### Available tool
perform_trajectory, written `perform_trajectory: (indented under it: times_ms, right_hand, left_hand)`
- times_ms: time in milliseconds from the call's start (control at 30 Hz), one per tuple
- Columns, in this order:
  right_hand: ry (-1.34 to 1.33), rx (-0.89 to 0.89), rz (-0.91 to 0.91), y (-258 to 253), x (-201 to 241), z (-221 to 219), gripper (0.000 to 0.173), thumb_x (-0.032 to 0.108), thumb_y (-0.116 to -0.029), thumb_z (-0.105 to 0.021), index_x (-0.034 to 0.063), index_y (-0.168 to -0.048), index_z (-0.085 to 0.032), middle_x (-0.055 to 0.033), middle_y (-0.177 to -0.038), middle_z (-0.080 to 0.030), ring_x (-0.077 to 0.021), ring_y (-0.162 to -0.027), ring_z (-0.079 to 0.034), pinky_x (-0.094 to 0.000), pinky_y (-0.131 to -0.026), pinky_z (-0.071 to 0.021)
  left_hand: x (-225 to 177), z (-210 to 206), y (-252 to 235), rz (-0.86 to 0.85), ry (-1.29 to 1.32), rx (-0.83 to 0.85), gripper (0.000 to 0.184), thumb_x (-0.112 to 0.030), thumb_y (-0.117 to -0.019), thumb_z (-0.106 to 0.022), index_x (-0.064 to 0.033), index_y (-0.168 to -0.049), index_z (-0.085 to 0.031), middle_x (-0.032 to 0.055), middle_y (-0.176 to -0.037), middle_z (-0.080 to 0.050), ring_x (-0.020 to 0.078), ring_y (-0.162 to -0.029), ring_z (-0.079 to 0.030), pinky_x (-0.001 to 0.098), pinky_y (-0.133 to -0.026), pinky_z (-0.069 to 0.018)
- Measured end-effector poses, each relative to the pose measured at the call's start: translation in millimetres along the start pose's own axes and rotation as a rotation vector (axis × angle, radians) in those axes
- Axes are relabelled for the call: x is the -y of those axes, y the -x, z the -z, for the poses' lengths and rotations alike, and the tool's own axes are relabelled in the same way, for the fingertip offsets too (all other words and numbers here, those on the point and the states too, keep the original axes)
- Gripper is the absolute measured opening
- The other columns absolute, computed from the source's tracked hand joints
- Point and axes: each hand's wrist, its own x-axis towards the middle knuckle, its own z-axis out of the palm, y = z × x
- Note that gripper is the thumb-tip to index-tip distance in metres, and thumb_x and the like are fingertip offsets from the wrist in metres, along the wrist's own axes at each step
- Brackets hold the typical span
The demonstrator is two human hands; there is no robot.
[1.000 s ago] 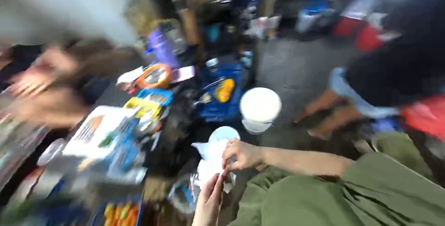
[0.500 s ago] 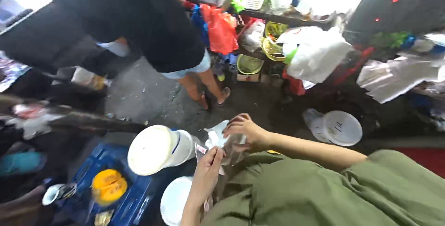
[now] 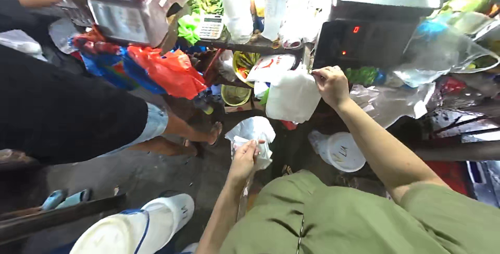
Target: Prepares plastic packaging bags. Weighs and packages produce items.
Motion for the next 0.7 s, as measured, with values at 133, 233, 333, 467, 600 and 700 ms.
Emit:
perform_trajectory:
  times_ms: [133,233,333,467,600,700]
  right_hand:
    - [0.115,0.074,0.072,-25.6,-28.5,-20.5,0.017,0.010,-0.0986,-0.062,0.0028,-0.104,-0.077,-0.0201,-0.111,-0.073,-0.0439,-0.105,-0.066,-0.0596,-0.090,-0.0516]
    - [0.154,0.088,0.102,-32.1,-33.3,-29.4,0.011,0.005,-0.0945,-0.067,-0.0014,-0.101,-0.074,-0.0237,-0.106,-0.071,-0.0453,-0.102,-0.067,-0.0614,-0.088,-0.0528]
    - [0.204,0.093,0.126,-25.4,-27.5,-44.7,0.016,0.004,-0.0974,-0.057,-0.0058,-0.100,-0.070,-0.0248,-0.099,-0.071,-0.0439,-0.097,-0.069,-0.0581,-0.085,-0.0555]
    - [-0.031,0.290,-0.049,-39.2,1.0,-29.6,0.024,0.007,-0.1001,-0.052,-0.0059,-0.108,-0.070,-0.0237,-0.106,-0.071,-0.0393,-0.106,-0.069,-0.0519,-0.096,-0.0539]
    - [-0.377,0.299,-0.243,-64.2,10.5,-23.4,0.023,0.010,-0.1003,-0.057,-0.0021,-0.111,-0.073,-0.0165,-0.104,-0.074,-0.0238,-0.097,-0.071,-0.0396,-0.093,-0.0559]
    - [-0.424,0.310,-0.206,-68.1,3.9,-31.0,0.020,0.008,-0.1006,-0.059,0.0013,-0.113,-0.073,-0.0126,-0.102,-0.074,-0.0194,-0.089,-0.071,-0.0403,-0.086,-0.0589]
  left_hand:
    - [-31.7,-30.7,-59.4,0.011,0.085,0.151,0.038,-0.011,-0.1106,-0.031,0.0004,-0.125,-0.064,-0.0083,-0.065,-0.047,0.0011,-0.050,-0.040,0.0170,-0.047,-0.0355]
    - [-55.2,-49.5,-108.4,-0.019,0.028,0.293,0.035,-0.007,-0.1072,-0.039,-0.0005,-0.131,-0.063,-0.0080,-0.067,-0.049,0.0005,-0.051,-0.040,0.0173,-0.048,-0.0348]
    - [-67.9,-64.2,-149.3,-0.061,-0.071,0.409,0.029,-0.006,-0.1056,-0.044,-0.0016,-0.123,-0.067,-0.0076,-0.073,-0.060,-0.0018,-0.056,-0.046,0.0166,-0.054,-0.0410]
    - [-73.9,-79.3,-200.9,-0.137,-0.180,0.457,0.025,-0.007,-0.1035,-0.046,-0.0017,-0.105,-0.070,-0.0081,-0.066,-0.051,-0.0002,-0.054,-0.043,0.0190,-0.053,-0.0385]
    - [-75.5,-80.5,-222.2,-0.173,-0.263,0.422,0.026,-0.010,-0.1032,-0.047,-0.0024,-0.106,-0.072,-0.0069,-0.071,-0.056,0.0002,-0.057,-0.045,0.0209,-0.056,-0.0411]
    - [-73.4,-77.9,-220.9,-0.144,-0.237,0.380,0.027,-0.011,-0.1041,-0.046,-0.0024,-0.108,-0.071,-0.0067,-0.074,-0.057,-0.0009,-0.062,-0.048,0.0203,-0.061,-0.0438]
